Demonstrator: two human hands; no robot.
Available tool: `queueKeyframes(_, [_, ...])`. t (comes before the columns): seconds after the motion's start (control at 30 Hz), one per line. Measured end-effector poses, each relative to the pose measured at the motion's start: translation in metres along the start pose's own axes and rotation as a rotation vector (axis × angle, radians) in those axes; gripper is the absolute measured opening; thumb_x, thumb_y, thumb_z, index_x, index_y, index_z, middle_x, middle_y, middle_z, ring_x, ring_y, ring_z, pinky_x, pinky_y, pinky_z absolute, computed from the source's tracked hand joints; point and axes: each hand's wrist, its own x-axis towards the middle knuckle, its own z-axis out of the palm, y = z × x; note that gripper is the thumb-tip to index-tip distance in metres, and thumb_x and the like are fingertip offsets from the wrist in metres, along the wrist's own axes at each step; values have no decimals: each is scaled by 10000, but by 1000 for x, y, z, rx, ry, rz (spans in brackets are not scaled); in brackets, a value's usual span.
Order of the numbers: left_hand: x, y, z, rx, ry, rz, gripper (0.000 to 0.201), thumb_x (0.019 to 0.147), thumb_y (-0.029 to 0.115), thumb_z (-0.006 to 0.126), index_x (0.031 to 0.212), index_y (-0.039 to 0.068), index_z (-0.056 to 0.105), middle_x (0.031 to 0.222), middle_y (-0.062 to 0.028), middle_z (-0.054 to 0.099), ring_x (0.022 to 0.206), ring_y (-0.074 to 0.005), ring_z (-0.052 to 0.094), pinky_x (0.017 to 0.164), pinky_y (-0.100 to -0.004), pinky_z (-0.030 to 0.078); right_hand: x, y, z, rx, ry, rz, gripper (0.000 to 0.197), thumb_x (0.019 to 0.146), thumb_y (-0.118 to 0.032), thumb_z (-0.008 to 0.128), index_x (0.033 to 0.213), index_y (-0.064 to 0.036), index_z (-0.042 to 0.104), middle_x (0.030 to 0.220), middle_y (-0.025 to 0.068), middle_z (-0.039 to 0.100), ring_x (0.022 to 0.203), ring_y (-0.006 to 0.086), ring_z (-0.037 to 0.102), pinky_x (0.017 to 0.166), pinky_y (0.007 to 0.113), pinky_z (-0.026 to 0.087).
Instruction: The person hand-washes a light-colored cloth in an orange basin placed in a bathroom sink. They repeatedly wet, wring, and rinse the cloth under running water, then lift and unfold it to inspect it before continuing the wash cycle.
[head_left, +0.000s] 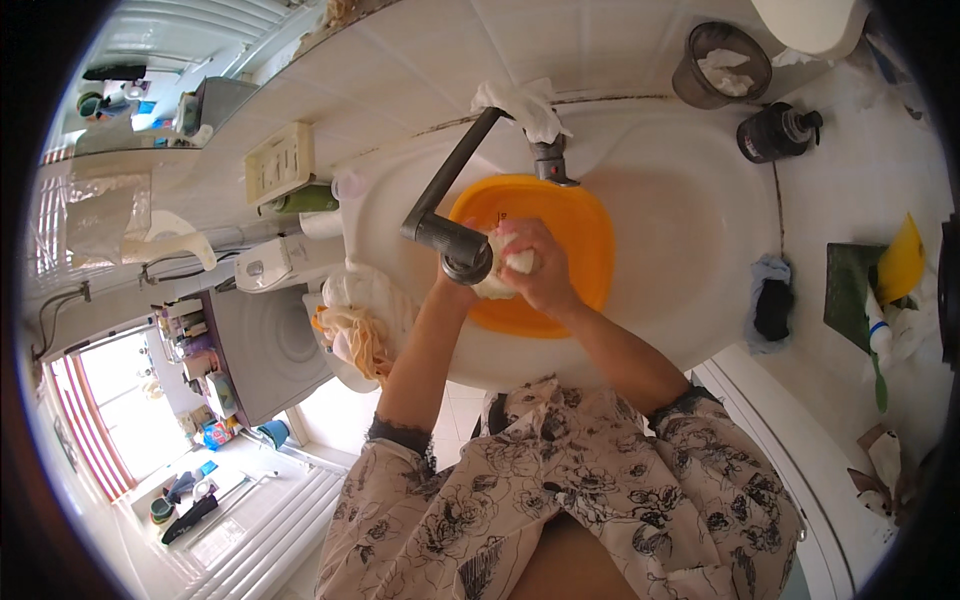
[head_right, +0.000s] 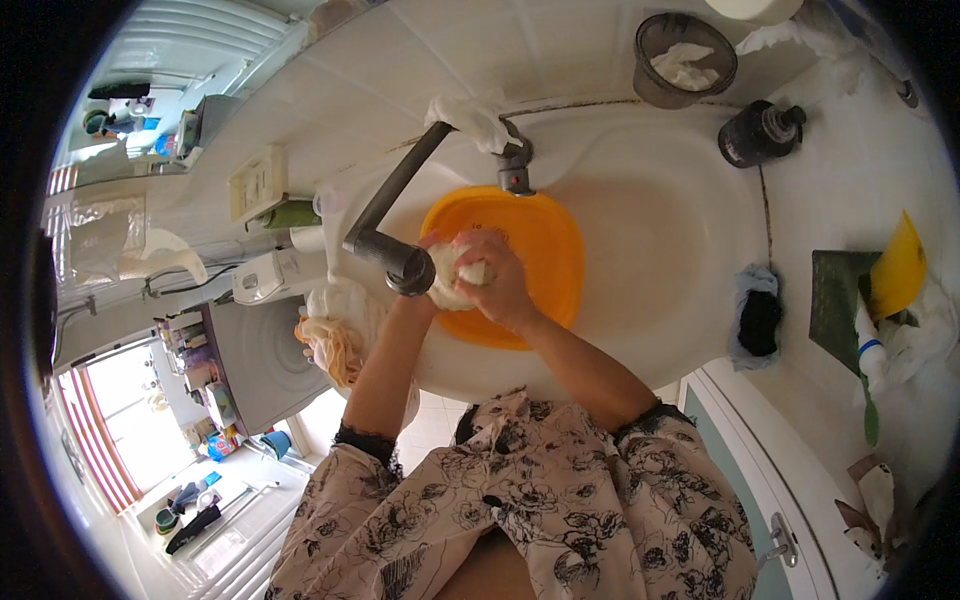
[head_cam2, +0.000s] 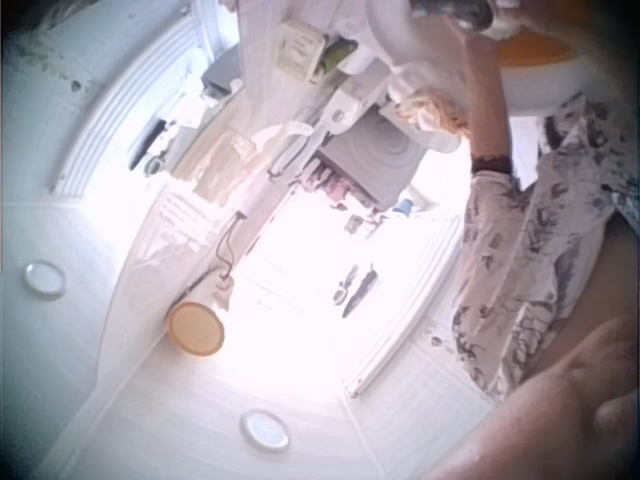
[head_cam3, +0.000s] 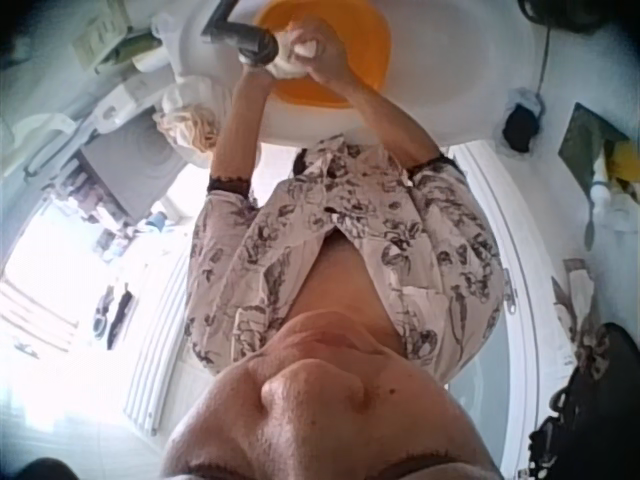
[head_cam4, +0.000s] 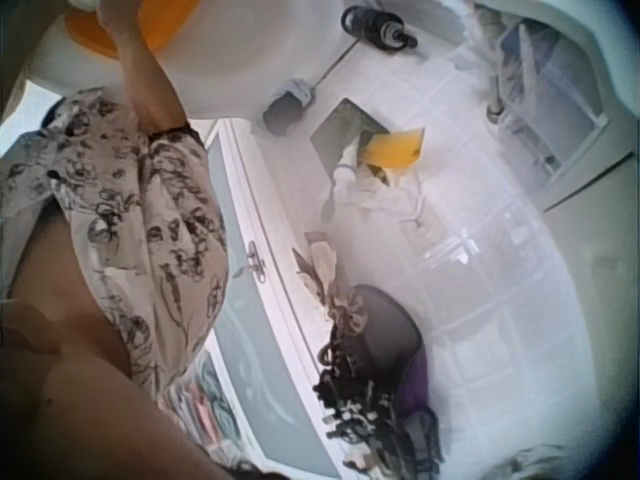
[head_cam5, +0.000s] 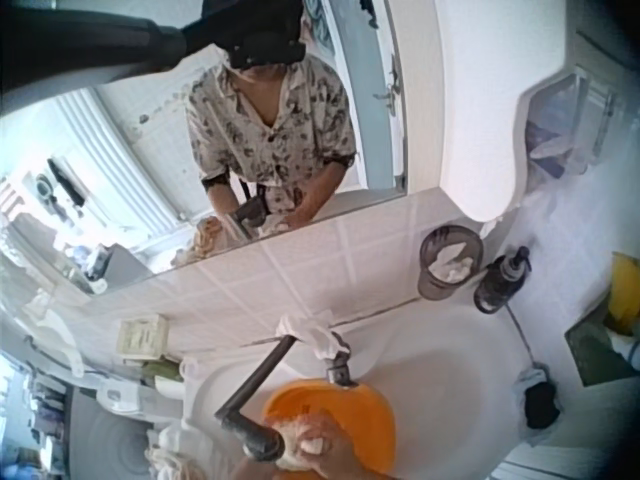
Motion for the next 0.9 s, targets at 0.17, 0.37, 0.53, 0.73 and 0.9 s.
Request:
queueKeyframes(0.17, [23, 2, -27, 35, -321, -120, 360, 860, 365, 456, 1021, 52, 532, 1028, -116, 570, 929, -247, 570, 799, -376, 482, 1, -24, -1, -279, -103, -374, 200, 594, -28, 654, 703, -131, 521, 887, 45, 497, 894, 249, 490, 800, 385, 382])
queueKeyframes(0.37, [28, -13, -51, 180, -249, -79, 326, 879, 347, 440, 1036, 73, 522, 1046, -107, 561, 932, -224, 563, 784, -370, 484, -17, -18, -11, -458, -277, -463, 241, 587, -37, 686, 666, -175, 505, 850, 1, 486, 884, 214, 469, 759, 359, 339])
queueKeyframes(0.53, [21, -33, -68, 328, -82, 18, 299, 894, 332, 427, 1048, 91, 514, 1062, -99, 553, 934, -205, 557, 771, -366, 486, -25, -7, -16, -485, -451, -428, 192, 623, -81, 669, 677, -181, 515, 809, -17, 463, 867, 197, 444, 758, 351, 312])
queueKeyframes(0.73, [7, -51, -42, 444, 475, 49, 286, 901, 315, 408, 1029, 78, 508, 921, -49, 561, 888, -150, 565, 738, -277, 485, -33, 6, -22, -368, -431, -111, 187, 658, -54, 633, 810, -147, 576, 900, 17, 485, 914, 209, 461, 809, 357, 353])
queueKeyframes(0.9, [-5, -54, -72, 750, 612, 431, 403, 888, 407, 435, 1126, 84, 478, 1063, -48, 533, 996, -207, 512, 896, -342, 391, -45, -4, -43, 31, 326, 533, 418, 717, -73, 575, 1127, -52, 495, 1028, 92, 491, 995, 206, 479, 850, 327, 412])
